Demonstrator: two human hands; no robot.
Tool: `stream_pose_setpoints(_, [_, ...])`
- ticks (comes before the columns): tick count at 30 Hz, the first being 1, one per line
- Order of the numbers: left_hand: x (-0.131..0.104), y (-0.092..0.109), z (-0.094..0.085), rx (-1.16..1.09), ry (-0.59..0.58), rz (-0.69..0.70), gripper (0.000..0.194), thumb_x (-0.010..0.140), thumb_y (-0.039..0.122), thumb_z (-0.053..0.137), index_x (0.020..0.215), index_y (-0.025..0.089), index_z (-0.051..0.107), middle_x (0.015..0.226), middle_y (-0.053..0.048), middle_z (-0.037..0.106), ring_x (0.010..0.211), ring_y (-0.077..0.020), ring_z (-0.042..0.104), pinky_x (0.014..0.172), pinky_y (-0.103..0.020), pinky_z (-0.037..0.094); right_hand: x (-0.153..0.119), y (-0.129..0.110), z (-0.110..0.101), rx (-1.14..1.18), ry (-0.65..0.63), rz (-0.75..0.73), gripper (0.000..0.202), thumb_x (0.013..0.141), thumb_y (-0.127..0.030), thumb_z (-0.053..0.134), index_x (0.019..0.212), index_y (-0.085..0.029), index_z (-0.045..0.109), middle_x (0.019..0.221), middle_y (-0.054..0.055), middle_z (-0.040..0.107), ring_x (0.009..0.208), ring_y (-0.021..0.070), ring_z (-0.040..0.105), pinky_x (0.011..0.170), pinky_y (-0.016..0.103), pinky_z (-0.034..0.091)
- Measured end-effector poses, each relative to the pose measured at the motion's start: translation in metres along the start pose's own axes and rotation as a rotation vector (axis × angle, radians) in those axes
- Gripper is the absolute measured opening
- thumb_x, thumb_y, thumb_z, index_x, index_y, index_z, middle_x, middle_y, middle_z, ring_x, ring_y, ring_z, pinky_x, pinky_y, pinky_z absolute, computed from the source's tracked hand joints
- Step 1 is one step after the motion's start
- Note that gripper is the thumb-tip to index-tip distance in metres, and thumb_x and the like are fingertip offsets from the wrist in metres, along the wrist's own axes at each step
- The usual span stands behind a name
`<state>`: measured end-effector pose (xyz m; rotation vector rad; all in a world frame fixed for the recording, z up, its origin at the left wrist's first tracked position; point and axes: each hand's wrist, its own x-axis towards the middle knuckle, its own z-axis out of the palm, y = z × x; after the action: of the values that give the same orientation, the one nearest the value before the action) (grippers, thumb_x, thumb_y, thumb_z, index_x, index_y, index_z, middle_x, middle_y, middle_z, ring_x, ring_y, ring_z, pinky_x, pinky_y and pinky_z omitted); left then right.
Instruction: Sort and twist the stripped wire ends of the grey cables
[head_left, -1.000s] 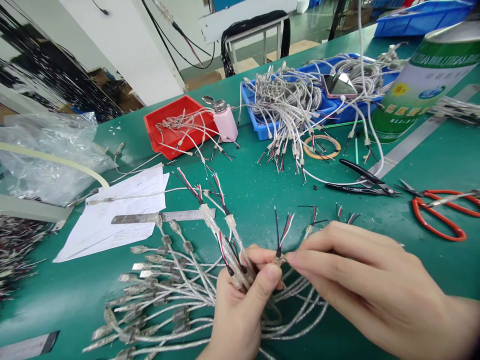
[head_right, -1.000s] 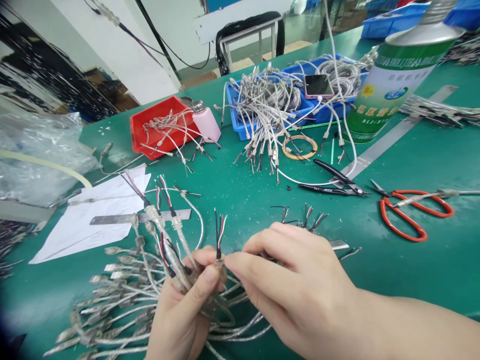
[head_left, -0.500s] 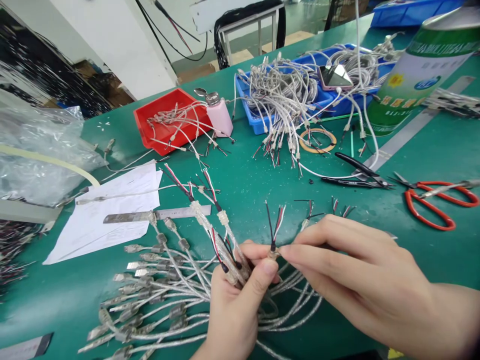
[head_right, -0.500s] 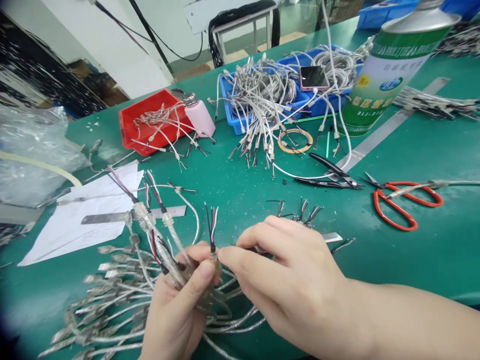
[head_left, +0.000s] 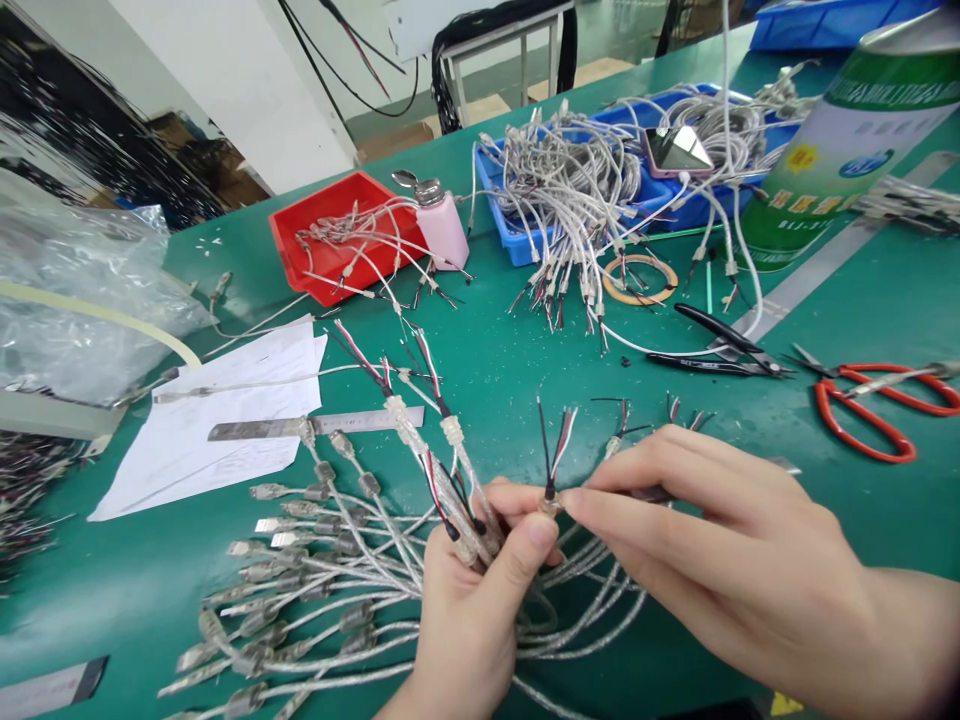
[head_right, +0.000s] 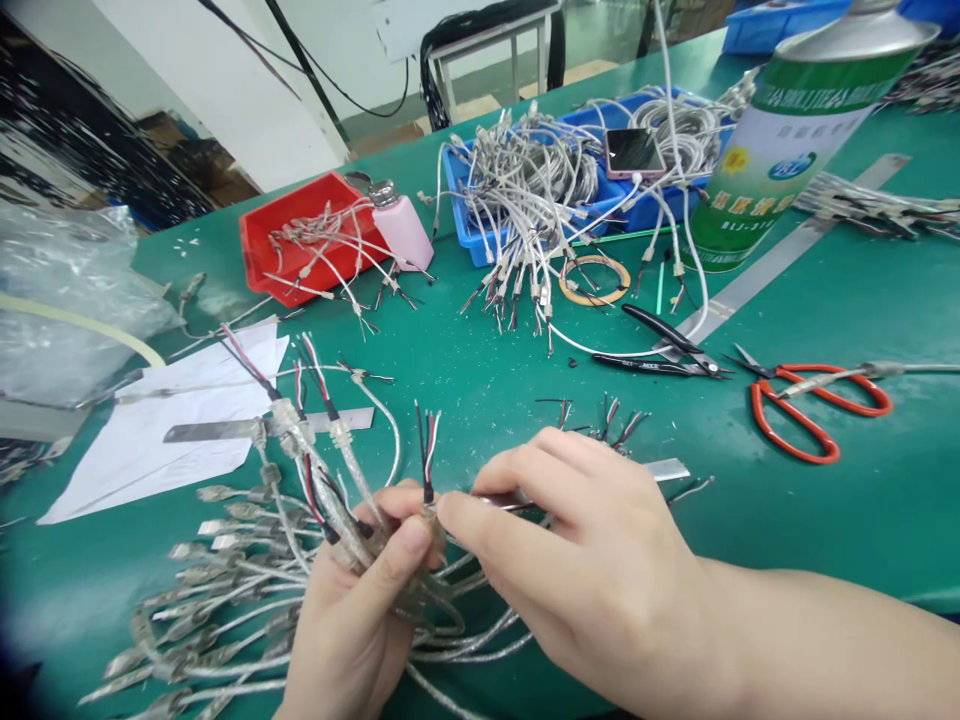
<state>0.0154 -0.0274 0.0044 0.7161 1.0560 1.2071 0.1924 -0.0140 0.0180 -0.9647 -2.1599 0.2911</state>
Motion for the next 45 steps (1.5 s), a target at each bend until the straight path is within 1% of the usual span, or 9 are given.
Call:
stream_pose_setpoints(5, [-0.0018, -0.0003, -0.0005, -0.015, -0.001, -0.008, 0.009, 0.074, 0.028, 0.08, 0.082, 0.025, 0.077, 0.065, 0.003, 0.063, 0.06, -0.0052, 0.056, 0.06, -0.011, 0.045, -0.0001, -0.0006, 0.0027, -0.035, 0.017, -0.016, 0.025, 0.092, -0.005, 0.05, 0.106, -0.017, 0.067, 0.095, 0.007, 0.062, 0.076, 0.0179, 0.052, 0.066, 0.032, 0.04])
stream_pose_setpoints(9, [-0.0036, -0.0009, -0.0019, -0.021, 0.004, -0.023, 0.009, 0.075, 0.028, 0.079, 0.084, 0.026, 0.077, 0.065, 0.003, 0.062, 0.061, -0.0057, 0.057, 0.061, -0.012, 0.046, 0.0004, -0.0015, 0.0019, -0.027, 0.038, -0.025, 0.022, 0.093, -0.006, 0.051, 0.105, -0.017, 0.066, 0.094, 0.006, 0.062, 0.075, 0.0171, 0.052, 0.065, 0.031, 0.041])
stream_pose_setpoints(15, [-0.0031, 0.0001, -0.0003, -0.01, -0.009, -0.006, 0.007, 0.076, 0.029, 0.078, 0.082, 0.025, 0.077, 0.063, 0.003, 0.061, 0.06, -0.006, 0.053, 0.061, -0.013, 0.043, 0.0011, 0.0006, -0.0014, 0.037, -0.012, -0.006, 0.023, 0.095, -0.008, 0.049, 0.11, -0.016, 0.065, 0.091, 0.006, 0.062, 0.075, 0.0169, 0.053, 0.062, 0.029, 0.041])
stream_pose_setpoints(20, [-0.0029, -0.0003, -0.0005, -0.002, -0.015, -0.01, 0.009, 0.077, 0.031, 0.078, 0.083, 0.024, 0.076, 0.063, 0.003, 0.059, 0.06, -0.0065, 0.052, 0.061, -0.014, 0.041, 0.0018, 0.0017, -0.0022, 0.049, -0.032, -0.009, 0.022, 0.096, -0.009, 0.048, 0.108, -0.016, 0.065, 0.09, 0.006, 0.062, 0.074, 0.0164, 0.053, 0.061, 0.028, 0.042])
stream_pose_setpoints(23, [-0.0029, 0.0, -0.0004, -0.003, -0.018, -0.015, 0.011, 0.076, 0.031, 0.078, 0.082, 0.022, 0.076, 0.062, 0.002, 0.059, 0.061, -0.0075, 0.051, 0.061, -0.016, 0.041, 0.0017, 0.0013, -0.0033, 0.065, -0.035, -0.011, 0.02, 0.096, -0.009, 0.048, 0.105, -0.015, 0.065, 0.09, 0.006, 0.061, 0.073, 0.0155, 0.053, 0.061, 0.027, 0.042])
stream_pose_setpoints(27, [-0.0024, 0.0014, 0.0005, -0.001, -0.027, -0.007, 0.012, 0.076, 0.032, 0.078, 0.08, 0.022, 0.076, 0.061, 0.002, 0.058, 0.061, -0.0078, 0.051, 0.062, -0.017, 0.04, 0.0007, 0.0017, -0.0047, 0.063, -0.037, -0.014, 0.02, 0.096, -0.01, 0.048, 0.107, -0.015, 0.064, 0.091, 0.006, 0.061, 0.074, 0.0154, 0.052, 0.062, 0.028, 0.042])
stream_pose_setpoints(31, [-0.0022, 0.0009, 0.0004, -0.002, -0.024, -0.012, 0.01, 0.077, 0.032, 0.077, 0.081, 0.023, 0.076, 0.061, 0.003, 0.058, 0.061, -0.0074, 0.051, 0.062, -0.016, 0.04, 0.0002, 0.0021, -0.006, 0.049, -0.043, -0.022, 0.02, 0.097, -0.01, 0.048, 0.108, -0.015, 0.064, 0.092, 0.007, 0.061, 0.076, 0.0162, 0.053, 0.063, 0.029, 0.042])
stream_pose_setpoints(39, [-0.0036, -0.0011, -0.002, 0.007, -0.025, -0.003, 0.012, 0.076, 0.032, 0.078, 0.081, 0.021, 0.076, 0.061, 0.002, 0.058, 0.06, -0.0081, 0.052, 0.061, -0.017, 0.041, 0.0035, 0.0019, -0.0047, 0.036, -0.034, -0.023, 0.02, 0.096, -0.01, 0.048, 0.105, -0.015, 0.065, 0.089, 0.005, 0.061, 0.072, 0.0149, 0.053, 0.06, 0.027, 0.042])
stream_pose_setpoints(45, [-0.0021, 0.0001, -0.0008, 0.001, -0.036, -0.012, 0.009, 0.076, 0.03, 0.078, 0.081, 0.022, 0.076, 0.06, 0.003, 0.058, 0.06, -0.007, 0.052, 0.06, -0.016, 0.041, 0.0016, 0.001, -0.003, 0.048, -0.034, -0.014, 0.022, 0.095, -0.007, 0.048, 0.105, -0.015, 0.065, 0.09, 0.006, 0.061, 0.073, 0.016, 0.051, 0.061, 0.029, 0.041])
